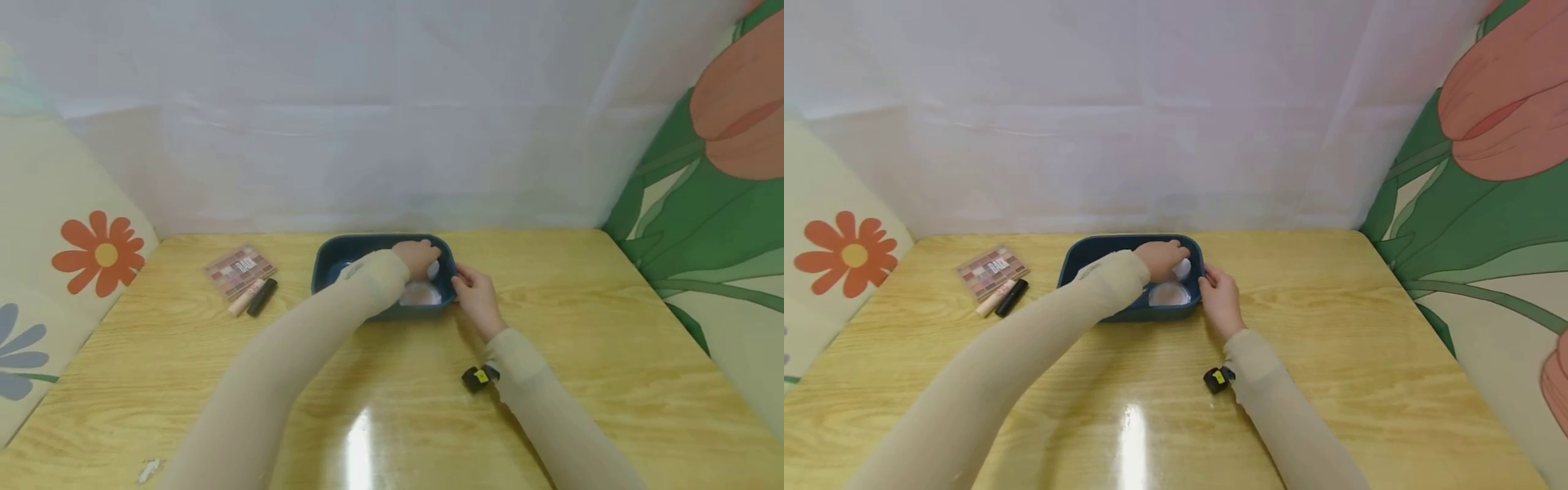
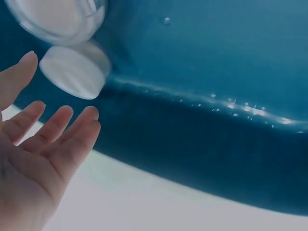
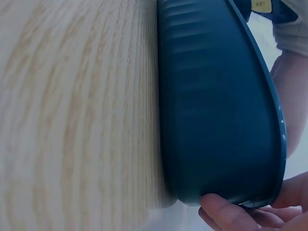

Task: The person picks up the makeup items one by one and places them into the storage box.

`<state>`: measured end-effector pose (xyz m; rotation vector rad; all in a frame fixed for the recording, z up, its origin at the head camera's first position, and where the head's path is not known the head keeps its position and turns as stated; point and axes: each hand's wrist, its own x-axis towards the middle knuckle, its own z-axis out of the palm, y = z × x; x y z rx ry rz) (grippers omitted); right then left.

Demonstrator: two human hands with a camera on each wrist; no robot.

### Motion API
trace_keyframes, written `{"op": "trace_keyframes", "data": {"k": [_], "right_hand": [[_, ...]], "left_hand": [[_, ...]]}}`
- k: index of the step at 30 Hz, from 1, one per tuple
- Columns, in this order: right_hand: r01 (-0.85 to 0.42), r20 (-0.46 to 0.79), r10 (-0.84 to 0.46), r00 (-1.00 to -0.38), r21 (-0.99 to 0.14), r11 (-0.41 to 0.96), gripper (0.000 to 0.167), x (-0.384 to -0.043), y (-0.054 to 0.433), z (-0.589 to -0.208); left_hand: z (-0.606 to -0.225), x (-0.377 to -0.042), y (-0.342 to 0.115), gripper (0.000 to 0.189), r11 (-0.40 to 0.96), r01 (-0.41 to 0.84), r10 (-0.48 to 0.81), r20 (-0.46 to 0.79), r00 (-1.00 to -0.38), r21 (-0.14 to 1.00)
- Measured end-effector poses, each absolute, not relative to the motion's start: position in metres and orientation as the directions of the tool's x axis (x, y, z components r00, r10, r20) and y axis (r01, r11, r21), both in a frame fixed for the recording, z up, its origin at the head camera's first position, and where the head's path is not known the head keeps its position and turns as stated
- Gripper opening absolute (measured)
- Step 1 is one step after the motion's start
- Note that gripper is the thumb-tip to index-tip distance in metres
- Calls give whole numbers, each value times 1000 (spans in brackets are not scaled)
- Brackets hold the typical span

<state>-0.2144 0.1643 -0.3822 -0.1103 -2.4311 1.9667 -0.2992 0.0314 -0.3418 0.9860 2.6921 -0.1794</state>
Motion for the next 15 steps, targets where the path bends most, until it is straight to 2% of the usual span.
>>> {"op": "trace_keyframes", "data": {"k": [8, 11, 15], "right_hand": [[19, -4, 74, -997, -979, 201, 40, -213, 166, -383], [27, -13, 83, -996, -986, 166, 40, -211, 166, -383], [26, -9, 93, -996, -983, 184, 39, -210, 165, -384]], "left_hand": [[-332, -289, 20, 56, 779, 627, 608, -229, -760, -14], [-328, -283, 14, 54, 790, 613, 598, -214, -773, -7], [-322, -272, 5, 50, 808, 589, 577, -185, -796, -14]]}}
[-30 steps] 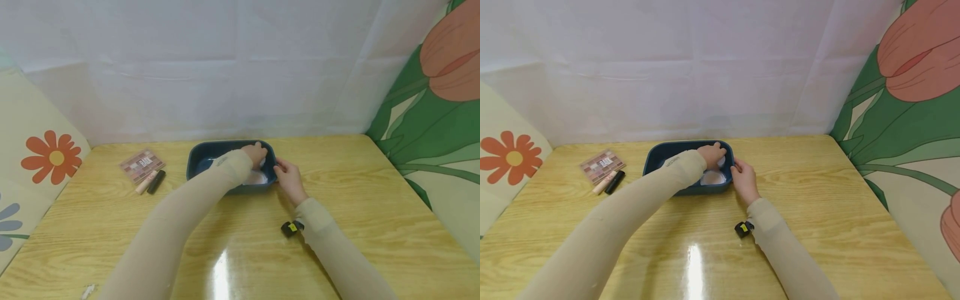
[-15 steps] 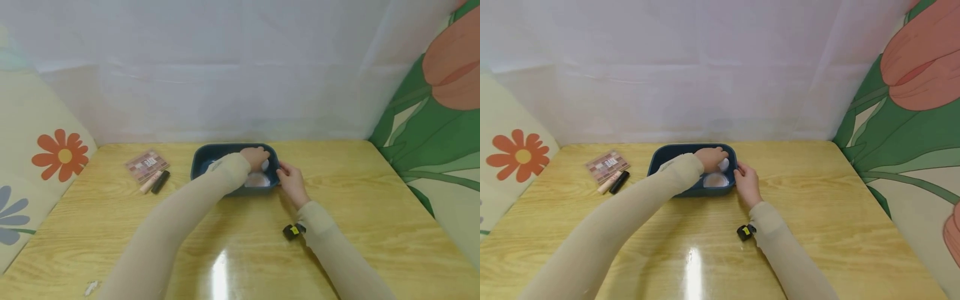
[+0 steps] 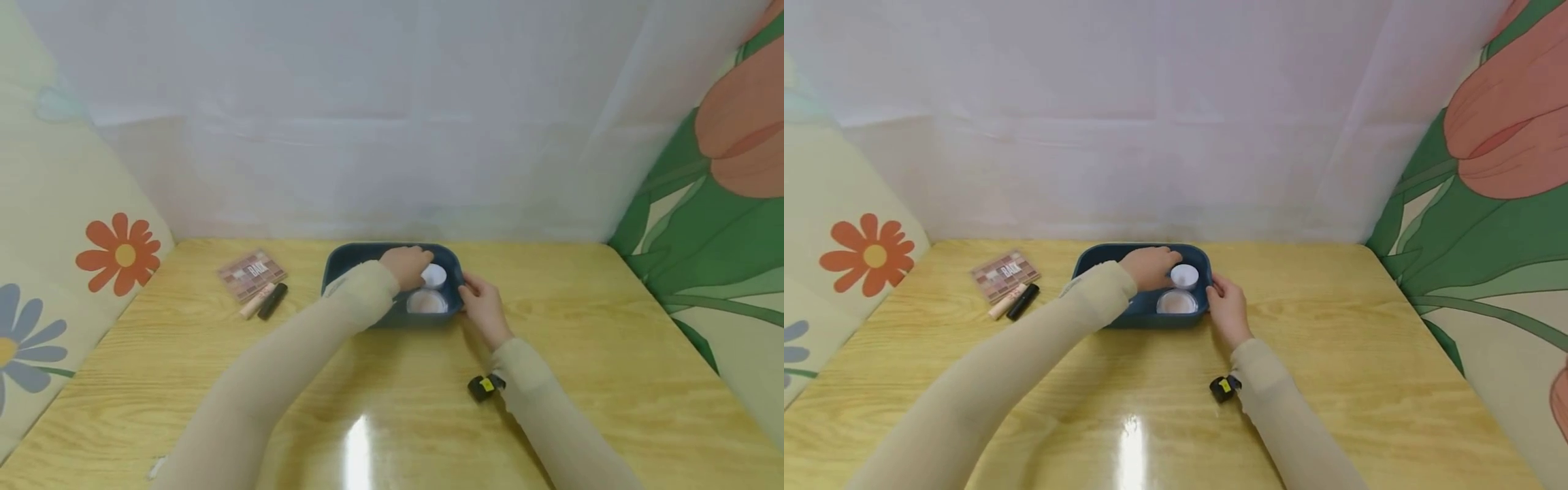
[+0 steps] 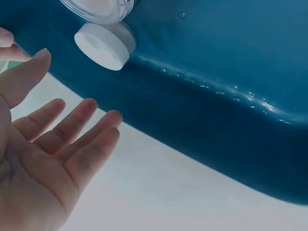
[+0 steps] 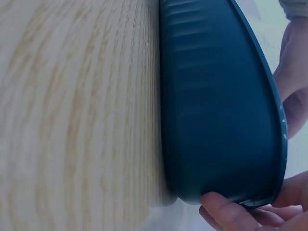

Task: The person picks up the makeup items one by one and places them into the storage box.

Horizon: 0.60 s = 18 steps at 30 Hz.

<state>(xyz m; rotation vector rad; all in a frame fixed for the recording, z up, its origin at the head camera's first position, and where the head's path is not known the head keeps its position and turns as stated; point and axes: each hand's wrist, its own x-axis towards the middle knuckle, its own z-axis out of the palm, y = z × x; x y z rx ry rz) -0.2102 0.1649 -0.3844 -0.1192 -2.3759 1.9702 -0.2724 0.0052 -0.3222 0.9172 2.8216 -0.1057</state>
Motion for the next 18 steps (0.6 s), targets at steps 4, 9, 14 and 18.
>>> {"op": "trace_keyframes", "data": {"k": [4, 9, 14, 18], "right_hand": [[33, -10, 103, -995, -975, 218, 39, -210, 165, -388], [44, -23, 93, -995, -972, 229, 41, -210, 165, -387], [44, -26, 84, -996, -974, 220, 41, -211, 165, -385], [45, -28, 85, -996, -976, 215, 41, -212, 164, -384]], "left_hand": [[-321, -264, -3, 46, 812, 583, 576, -157, -802, -1], [-315, -255, -12, 44, 817, 575, 575, -98, -812, 32], [-307, -248, -20, 47, 825, 563, 565, -78, -821, 48], [-302, -243, -24, 48, 825, 561, 565, -66, -823, 61]]}}
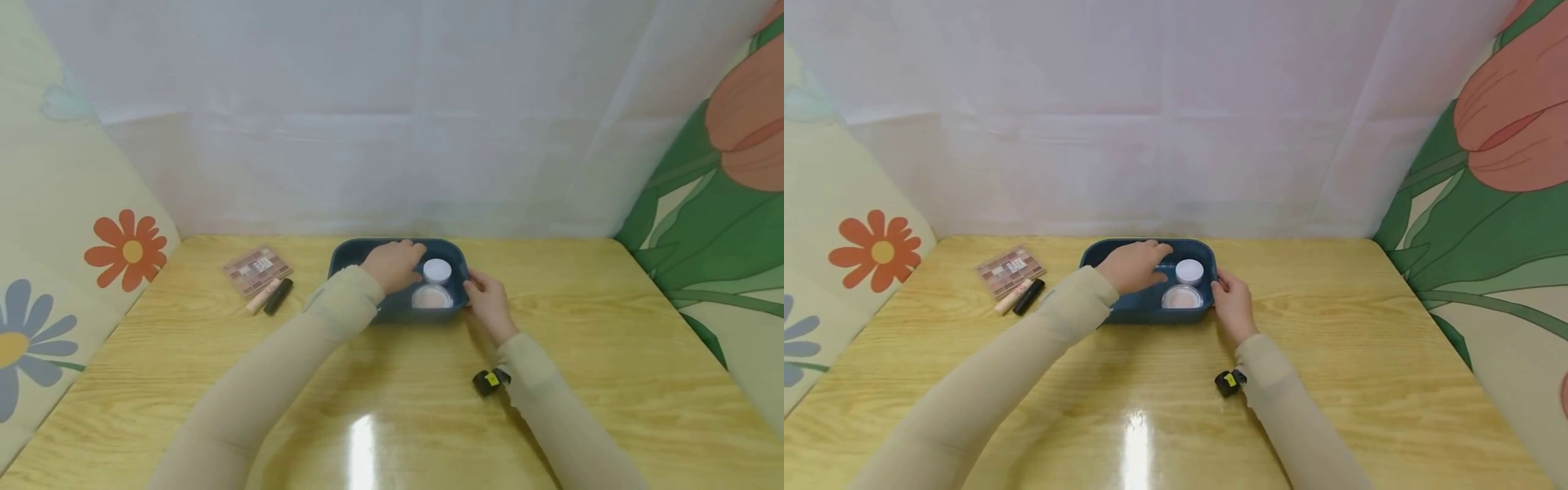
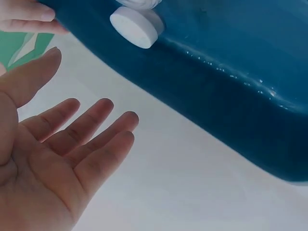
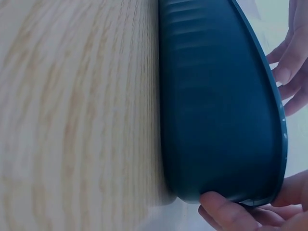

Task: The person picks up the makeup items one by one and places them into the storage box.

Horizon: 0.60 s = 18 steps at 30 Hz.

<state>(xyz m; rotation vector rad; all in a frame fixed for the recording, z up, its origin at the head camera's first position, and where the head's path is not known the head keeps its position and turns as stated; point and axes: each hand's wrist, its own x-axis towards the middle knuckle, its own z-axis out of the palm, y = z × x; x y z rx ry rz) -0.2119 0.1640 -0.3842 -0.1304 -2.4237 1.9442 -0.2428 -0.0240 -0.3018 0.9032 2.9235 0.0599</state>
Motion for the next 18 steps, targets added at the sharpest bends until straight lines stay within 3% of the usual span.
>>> {"op": "trace_keyframes", "data": {"k": [18], "right_hand": [[63, -43, 84, -995, -968, 244, 42, -212, 165, -382]], "left_hand": [[-301, -227, -53, 53, 842, 518, 525, -12, -851, 149]]}}
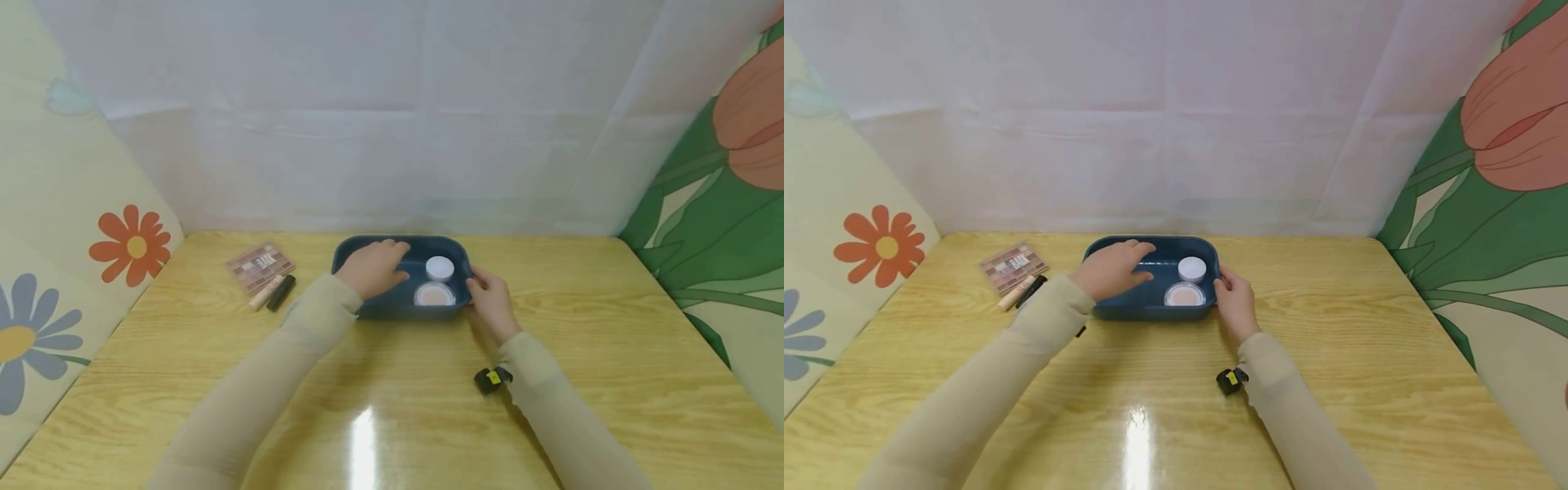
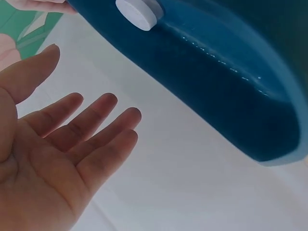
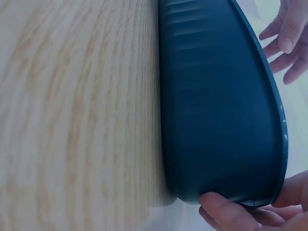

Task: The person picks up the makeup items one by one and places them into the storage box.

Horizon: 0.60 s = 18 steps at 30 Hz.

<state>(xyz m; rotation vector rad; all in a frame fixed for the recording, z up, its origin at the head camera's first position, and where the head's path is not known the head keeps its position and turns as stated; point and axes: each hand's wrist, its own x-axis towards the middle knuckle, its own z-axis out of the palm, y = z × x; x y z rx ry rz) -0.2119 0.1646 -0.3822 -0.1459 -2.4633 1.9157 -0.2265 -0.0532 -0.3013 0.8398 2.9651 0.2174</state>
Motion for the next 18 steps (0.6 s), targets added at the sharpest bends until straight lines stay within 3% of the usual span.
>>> {"op": "trace_keyframes", "data": {"k": [18], "right_hand": [[79, -66, 69, -995, -976, 205, 43, -213, 165, -382]], "left_hand": [[-311, -211, -81, 52, 857, 485, 488, 27, -872, 174]]}}
